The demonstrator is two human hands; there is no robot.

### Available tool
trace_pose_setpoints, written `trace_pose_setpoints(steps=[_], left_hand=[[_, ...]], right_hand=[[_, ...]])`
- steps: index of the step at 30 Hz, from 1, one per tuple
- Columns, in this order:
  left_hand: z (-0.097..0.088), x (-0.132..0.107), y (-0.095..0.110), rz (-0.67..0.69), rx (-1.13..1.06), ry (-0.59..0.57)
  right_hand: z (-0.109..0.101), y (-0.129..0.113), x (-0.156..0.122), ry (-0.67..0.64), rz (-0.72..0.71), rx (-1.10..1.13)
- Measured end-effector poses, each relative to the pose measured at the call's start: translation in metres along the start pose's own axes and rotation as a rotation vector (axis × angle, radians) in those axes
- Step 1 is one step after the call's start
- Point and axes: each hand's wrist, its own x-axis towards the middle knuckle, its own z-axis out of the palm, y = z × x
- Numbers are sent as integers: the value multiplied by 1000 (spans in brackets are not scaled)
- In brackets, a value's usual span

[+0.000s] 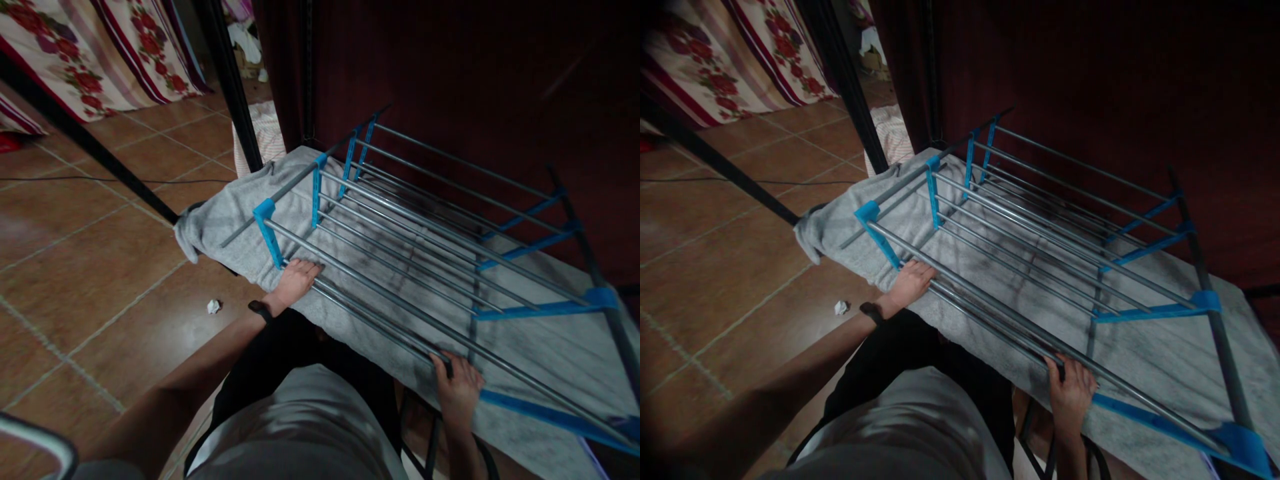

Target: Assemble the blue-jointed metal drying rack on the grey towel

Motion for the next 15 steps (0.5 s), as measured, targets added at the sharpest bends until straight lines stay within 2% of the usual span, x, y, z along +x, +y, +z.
trace_pose_setpoints(steps=[8,15], left_hand=[[-1,0,0,-2,-9,-17],[1,-3,2,-14,30,27]], right_hand=[[1,-1,0,22,-2,-14],[2,-4,1,79,43,-8]])
